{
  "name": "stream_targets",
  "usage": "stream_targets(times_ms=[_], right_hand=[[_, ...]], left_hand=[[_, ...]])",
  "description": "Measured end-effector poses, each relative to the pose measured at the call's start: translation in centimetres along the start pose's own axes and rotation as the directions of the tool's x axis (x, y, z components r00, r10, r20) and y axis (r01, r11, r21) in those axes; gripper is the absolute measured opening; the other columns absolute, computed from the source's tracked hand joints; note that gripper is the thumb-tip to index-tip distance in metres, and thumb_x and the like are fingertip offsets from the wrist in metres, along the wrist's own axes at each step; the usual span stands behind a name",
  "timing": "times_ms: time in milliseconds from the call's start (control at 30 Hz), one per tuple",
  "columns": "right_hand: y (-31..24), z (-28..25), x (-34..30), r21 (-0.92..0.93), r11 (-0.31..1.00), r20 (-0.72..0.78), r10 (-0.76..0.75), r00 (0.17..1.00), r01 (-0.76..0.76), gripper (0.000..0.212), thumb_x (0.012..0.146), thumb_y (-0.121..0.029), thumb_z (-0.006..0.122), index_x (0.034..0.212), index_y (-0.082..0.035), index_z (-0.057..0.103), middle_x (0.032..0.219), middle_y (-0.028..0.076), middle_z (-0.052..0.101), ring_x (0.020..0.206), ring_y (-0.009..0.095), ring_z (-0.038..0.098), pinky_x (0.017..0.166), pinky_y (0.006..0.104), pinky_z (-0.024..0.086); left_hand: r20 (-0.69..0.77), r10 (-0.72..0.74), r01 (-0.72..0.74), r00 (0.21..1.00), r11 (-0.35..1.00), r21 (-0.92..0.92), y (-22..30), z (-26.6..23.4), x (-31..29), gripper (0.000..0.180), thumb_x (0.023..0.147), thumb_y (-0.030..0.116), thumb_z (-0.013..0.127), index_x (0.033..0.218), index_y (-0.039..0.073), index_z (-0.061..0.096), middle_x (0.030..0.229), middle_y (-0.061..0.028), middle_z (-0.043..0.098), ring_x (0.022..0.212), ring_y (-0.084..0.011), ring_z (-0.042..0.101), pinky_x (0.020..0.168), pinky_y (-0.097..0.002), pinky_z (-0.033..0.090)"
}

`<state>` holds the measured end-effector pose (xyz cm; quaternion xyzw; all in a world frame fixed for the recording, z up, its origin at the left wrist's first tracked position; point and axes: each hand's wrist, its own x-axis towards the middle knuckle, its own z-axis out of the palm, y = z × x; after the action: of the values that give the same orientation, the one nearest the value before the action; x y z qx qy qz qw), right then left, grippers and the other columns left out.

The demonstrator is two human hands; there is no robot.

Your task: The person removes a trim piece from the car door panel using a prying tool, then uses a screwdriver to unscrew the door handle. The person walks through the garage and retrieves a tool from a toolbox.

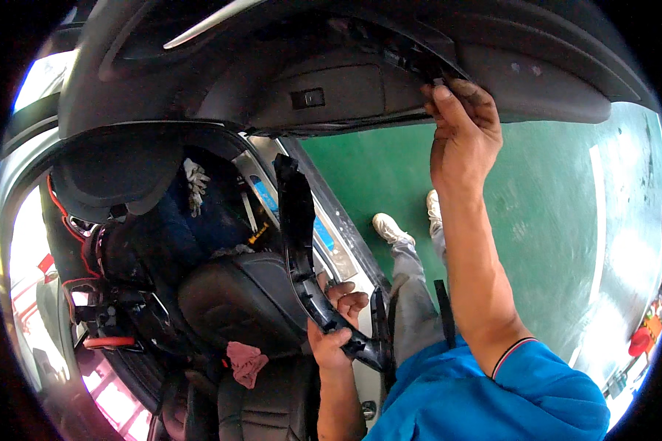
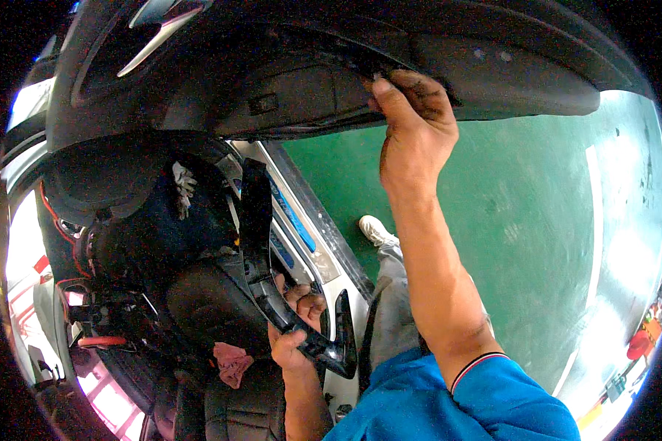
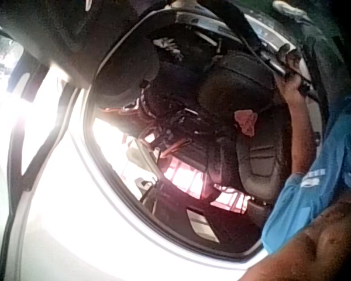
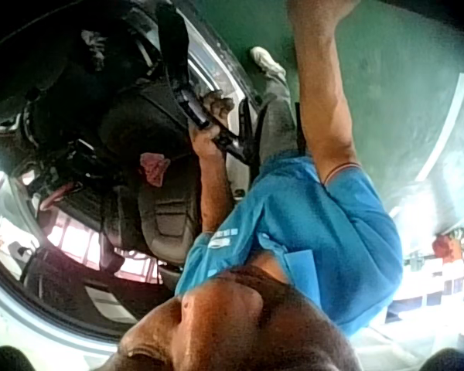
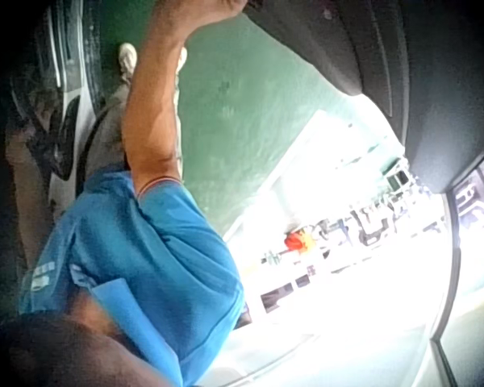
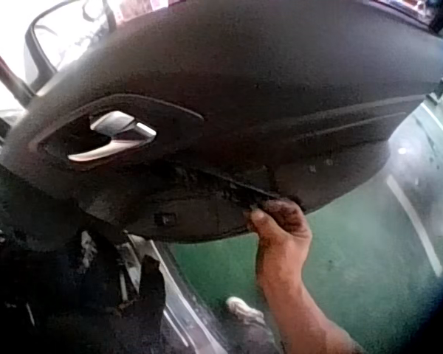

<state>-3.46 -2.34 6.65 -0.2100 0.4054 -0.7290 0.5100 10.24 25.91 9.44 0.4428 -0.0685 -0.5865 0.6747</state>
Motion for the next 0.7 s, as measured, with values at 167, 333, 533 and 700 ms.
stream_targets(times_ms=[167,333,533,700], right_hand=[[-0.1,0.2,-0.1,-0.022,1.000,-0.027,-0.003,1.000,0.002,0.021,0.084,0.008,0.067,0.103,0.002,0.061,0.095,0.013,0.069,0.087,0.024,0.069,0.075,0.0310,0.054],[-0.4,0.3,-0.1,-0.087,0.996,-0.045,-0.014,0.999,0.010,0.022,0.084,0.008,0.067,0.104,0.002,0.060,0.094,0.014,0.068,0.086,0.023,0.069,0.075,0.0304,0.054],[-0.4,0.4,-0.1,-0.079,0.997,-0.034,-0.020,0.999,0.017,0.023,0.083,0.008,0.067,0.104,0.003,0.059,0.093,0.013,0.068,0.085,0.023,0.069,0.076,0.0303,0.054],[-0.9,0.2,-0.2,-0.076,0.997,-0.041,-0.006,0.999,0.003,0.023,0.083,0.008,0.066,0.105,0.002,0.060,0.096,0.014,0.067,0.087,0.023,0.068,0.077,0.0320,0.053]], left_hand=[[0.039,0.021,-0.022,0.999,1.000,0.011,0.3,-0.2,-0.5,0.096,0.069,0.011,0.070,0.151,-0.001,0.021,0.130,-0.0255,0.054,0.114,-0.0388,0.058,0.103,-0.0489,0.042],[0.040,0.038,-0.039,0.998,0.998,0.038,0.9,0.3,-0.8,0.096,0.069,0.011,0.069,0.151,-0.002,0.021,0.130,-0.0264,0.054,0.114,-0.0393,0.059,0.102,-0.0490,0.042],[0.030,0.038,-0.040,0.999,0.998,0.042,1.3,0.9,-0.9,0.097,0.069,0.010,0.070,0.152,-0.001,0.021,0.130,-0.0265,0.054,0.113,-0.0397,0.059,0.102,-0.0491,0.042],[0.022,0.036,-0.037,0.999,0.996,0.078,1.4,1.2,-0.8,0.099,0.064,0.012,0.072,0.151,0.000,0.027,0.126,-0.0206,0.058,0.104,-0.0347,0.062,0.096,-0.0458,0.047]])
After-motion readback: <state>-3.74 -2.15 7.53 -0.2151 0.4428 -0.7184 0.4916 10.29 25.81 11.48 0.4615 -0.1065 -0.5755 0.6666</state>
